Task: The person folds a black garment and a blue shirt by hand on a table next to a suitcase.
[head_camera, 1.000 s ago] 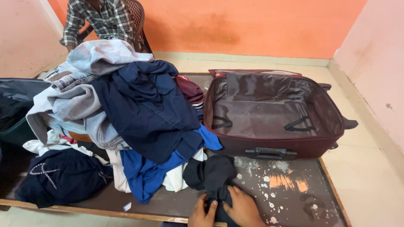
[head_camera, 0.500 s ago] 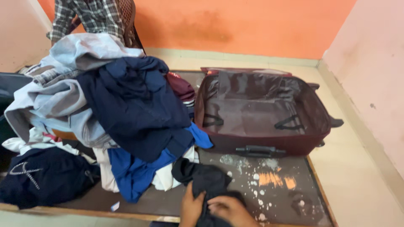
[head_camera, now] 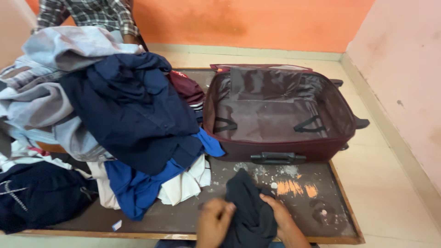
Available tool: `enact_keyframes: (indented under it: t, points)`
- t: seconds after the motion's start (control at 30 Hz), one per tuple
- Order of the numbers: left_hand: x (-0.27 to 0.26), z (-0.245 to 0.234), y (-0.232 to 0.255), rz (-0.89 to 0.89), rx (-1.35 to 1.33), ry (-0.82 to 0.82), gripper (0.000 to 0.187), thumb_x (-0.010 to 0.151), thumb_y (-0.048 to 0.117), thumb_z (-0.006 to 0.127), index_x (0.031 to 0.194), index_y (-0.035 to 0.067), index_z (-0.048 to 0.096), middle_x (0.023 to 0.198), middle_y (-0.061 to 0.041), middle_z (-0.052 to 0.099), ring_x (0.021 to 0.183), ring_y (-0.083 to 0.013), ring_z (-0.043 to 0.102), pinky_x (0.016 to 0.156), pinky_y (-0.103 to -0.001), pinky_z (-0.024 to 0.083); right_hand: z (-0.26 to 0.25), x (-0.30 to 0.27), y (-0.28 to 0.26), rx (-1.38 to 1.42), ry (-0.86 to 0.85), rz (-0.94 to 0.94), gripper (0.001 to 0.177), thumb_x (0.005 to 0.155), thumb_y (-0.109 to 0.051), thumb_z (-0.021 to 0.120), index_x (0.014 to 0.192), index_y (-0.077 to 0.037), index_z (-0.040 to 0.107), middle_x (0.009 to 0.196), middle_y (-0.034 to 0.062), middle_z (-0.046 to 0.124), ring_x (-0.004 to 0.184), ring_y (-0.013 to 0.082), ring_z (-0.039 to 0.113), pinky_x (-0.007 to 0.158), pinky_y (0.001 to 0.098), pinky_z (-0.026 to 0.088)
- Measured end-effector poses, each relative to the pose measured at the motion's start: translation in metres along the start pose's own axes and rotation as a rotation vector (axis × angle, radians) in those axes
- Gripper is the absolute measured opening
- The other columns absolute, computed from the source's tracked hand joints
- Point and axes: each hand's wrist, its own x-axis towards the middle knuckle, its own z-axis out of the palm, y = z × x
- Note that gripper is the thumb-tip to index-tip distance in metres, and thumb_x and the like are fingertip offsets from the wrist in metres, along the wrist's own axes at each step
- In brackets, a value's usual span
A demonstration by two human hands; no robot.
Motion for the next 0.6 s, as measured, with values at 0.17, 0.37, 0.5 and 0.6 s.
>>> enact_keyframes:
  t: [0.17, 0.37, 0.5, 0.6]
  points:
    - [0.057, -0.025, 0.028, 0.486, -0.007, 0.064, 0.078, 0.084, 0.045, 0.085, 0.134, -0.009, 0.061, 0.112, -0.028, 0.069, 0.102, -0.0444, 0.066, 0.087, -0.05, 0.051, 0.016, -0.015, -0.002, -0.015, -0.022, -0.137, 0.048, 0.081, -0.026, 0.074, 0.12, 0.001, 0.068, 0.109, 0.0176, 0.076, 0.095, 0.0293, 0.074, 0.086, 0.0421, 0.061]
    - [0.092, -0.037, 0.026, 0.16, 0.063, 0.019, 0.055, 0.087, 0.048, 0.076, 0.116, 0.002, 0.073, 0.106, -0.02, 0.075, 0.101, -0.0349, 0.071, 0.087, -0.043, 0.055, 0.005, -0.013, -0.018, -0.31, 0.348, -0.551, 0.064, 0.082, -0.024, 0.081, 0.139, -0.009, 0.055, 0.125, 0.0025, 0.061, 0.112, 0.0183, 0.062, 0.095, 0.036, 0.051]
    - [0.092, -0.071, 0.032, 0.053, -0.18, 0.249, 0.041, 0.09, 0.036, 0.076, 0.113, 0.001, 0.073, 0.098, -0.015, 0.079, 0.087, -0.0212, 0.072, 0.081, -0.034, 0.056, -0.03, -0.021, -0.033, 0.028, 0.13, -0.69, 0.053, 0.088, -0.012, 0.079, 0.133, 0.0, 0.055, 0.12, 0.0147, 0.065, 0.107, 0.0281, 0.066, 0.093, 0.0413, 0.054]
    - [0.1, -0.087, 0.039, 0.092, -0.415, 0.294, 0.031, 0.093, 0.026, 0.076, 0.111, 0.001, 0.074, 0.098, -0.017, 0.075, 0.087, -0.0143, 0.065, 0.081, -0.029, 0.053, -0.038, -0.017, -0.033, 0.129, 0.151, -0.604, 0.042, 0.084, -0.011, 0.074, 0.123, -0.006, 0.058, 0.115, 0.0109, 0.067, 0.102, 0.0252, 0.069, 0.085, 0.0439, 0.059]
